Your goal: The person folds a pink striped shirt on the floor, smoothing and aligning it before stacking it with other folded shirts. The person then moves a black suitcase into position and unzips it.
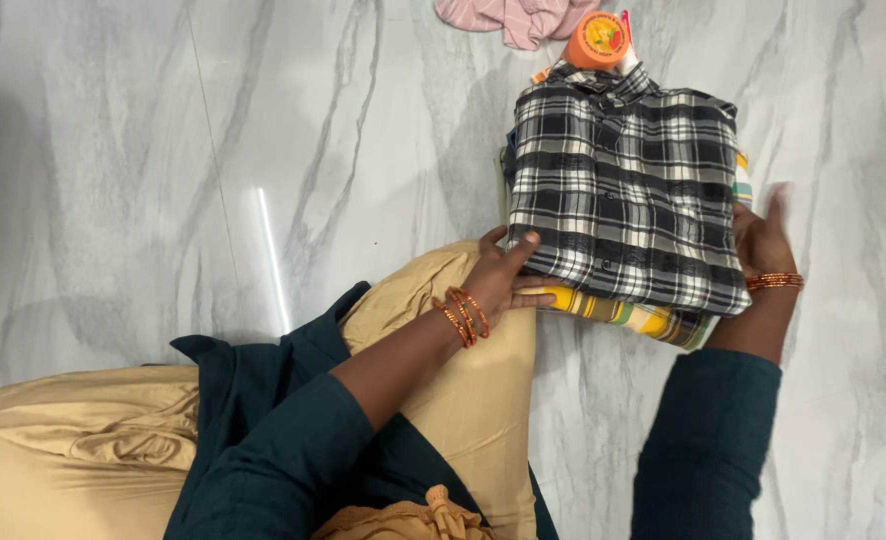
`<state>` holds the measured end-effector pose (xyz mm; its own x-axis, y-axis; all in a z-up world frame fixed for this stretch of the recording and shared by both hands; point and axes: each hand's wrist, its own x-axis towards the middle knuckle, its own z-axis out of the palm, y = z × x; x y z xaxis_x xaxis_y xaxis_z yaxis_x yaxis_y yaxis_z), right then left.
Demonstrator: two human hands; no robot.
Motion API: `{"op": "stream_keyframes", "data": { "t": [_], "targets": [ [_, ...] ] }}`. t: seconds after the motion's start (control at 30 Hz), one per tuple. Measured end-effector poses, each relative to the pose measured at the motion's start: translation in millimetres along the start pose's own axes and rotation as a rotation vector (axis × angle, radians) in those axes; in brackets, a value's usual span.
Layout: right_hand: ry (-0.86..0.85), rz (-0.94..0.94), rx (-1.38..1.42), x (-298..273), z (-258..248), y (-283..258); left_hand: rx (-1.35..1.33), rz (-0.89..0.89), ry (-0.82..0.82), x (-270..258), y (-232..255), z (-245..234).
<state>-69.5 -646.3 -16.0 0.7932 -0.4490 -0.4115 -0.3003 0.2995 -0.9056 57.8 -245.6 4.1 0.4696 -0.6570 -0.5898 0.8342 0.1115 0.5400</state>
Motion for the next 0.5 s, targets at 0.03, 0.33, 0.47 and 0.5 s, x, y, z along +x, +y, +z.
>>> {"op": "stream_keyframes", "data": {
  "t": [0.03, 0.33, 0.47, 0.5],
  "targets": [
    [0.11, 0.079, -0.134, -2.5, 6.2, -5.0, 0.043, 0.023, -0.009, 5.6, -1.8, 3.2],
    [0.284, -0.273, -0.399, -42.0, 56.9, -58.0, 0.222, 0.508, -0.141, 25.2, -35.2, 40.2],
    [0.242, -0.308, -0.377, -64.4, 35.4, -54.6, 0.41, 0.433, -0.179, 15.7, -46.4, 43.3],
    [0.303, -0.202, -0.497, -66.1, 31.2, -46.5, 0.413, 0.389, -0.179, 14.0, -49.6, 41.5]
  ]
}}
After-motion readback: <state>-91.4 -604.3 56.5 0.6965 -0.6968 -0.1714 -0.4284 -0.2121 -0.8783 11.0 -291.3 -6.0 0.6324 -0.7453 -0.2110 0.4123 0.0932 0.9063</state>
